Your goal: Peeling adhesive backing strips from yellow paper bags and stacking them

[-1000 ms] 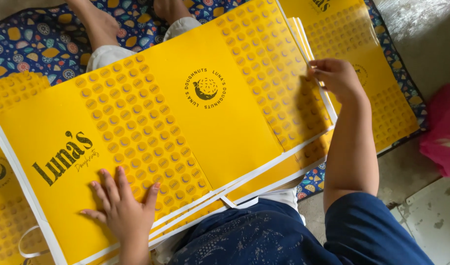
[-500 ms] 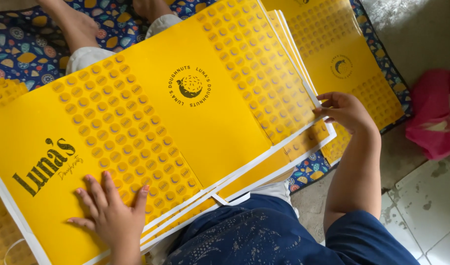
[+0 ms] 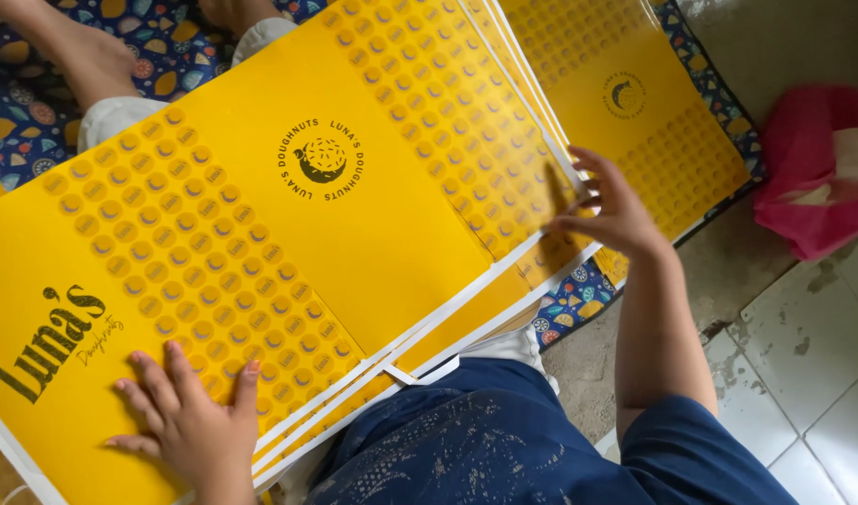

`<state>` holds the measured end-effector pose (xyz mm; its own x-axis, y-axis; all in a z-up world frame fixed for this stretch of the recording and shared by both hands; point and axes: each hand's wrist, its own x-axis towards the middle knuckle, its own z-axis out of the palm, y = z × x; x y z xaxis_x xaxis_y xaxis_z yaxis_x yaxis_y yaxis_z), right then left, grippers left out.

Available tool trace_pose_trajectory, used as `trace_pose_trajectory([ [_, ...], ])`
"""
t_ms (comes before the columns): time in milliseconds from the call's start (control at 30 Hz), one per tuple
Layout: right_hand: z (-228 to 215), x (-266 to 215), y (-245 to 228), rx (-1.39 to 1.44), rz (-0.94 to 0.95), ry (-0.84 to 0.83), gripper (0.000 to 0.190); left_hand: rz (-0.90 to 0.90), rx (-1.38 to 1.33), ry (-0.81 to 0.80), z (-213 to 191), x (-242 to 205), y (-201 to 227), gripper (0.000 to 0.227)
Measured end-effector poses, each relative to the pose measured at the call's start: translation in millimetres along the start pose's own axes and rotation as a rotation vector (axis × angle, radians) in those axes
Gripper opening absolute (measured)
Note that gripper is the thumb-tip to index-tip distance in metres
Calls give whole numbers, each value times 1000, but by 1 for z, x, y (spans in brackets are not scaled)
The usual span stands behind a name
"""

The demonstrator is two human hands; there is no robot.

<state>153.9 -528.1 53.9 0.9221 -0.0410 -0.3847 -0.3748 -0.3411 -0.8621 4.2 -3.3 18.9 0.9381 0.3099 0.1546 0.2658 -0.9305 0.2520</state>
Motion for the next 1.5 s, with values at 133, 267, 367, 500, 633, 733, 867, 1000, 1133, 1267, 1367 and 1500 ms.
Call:
trace_pose_trajectory([
  [133, 23, -1, 17, -563, -580, 52, 90, -4, -1, -19, -2, 0, 1, 101],
  [267, 46, 2, 5, -471, -919, -4, 77, -11, 5, -19, -2, 1, 2, 100],
  [367, 43, 6, 6, -608, -1019, 11, 71, -6, 12, -19, -3, 0, 2, 100],
  [500, 45, 6, -12, -688, -1224, 35, 53, 0, -6, -8, 0, -1, -1, 100],
  [633, 45, 5, -28, -770, -1461, -58, 35, 3, -9, -7, 0, 0, -1, 100],
  [733, 46, 2, -33, -794, -1508, -111, 28, 4, -9, -10, 0, 0, -1, 99],
  [867, 49, 1, -34, -787, -1560, -176, 24, 7, -16, -5, 1, -1, -3, 101],
  [1000, 52, 0, -11, -726, -1472, -182, 28, 32, -8, 8, 3, -3, -7, 100],
  [1133, 68, -19, 8, 240, -729, 4, 32, 50, -6, 38, 6, -2, -7, 101],
  [1267, 65, -41, -26, 1042, 158, 403, 28, 28, -12, -1, 2, -2, -4, 100],
  [1367, 58, -43, -11, 1178, 251, 483, 25, 35, 4, 5, 0, -1, -2, 99],
  [1500, 58, -46, -19, 1230, 240, 496, 24, 27, -5, -5, 1, -2, -4, 101],
])
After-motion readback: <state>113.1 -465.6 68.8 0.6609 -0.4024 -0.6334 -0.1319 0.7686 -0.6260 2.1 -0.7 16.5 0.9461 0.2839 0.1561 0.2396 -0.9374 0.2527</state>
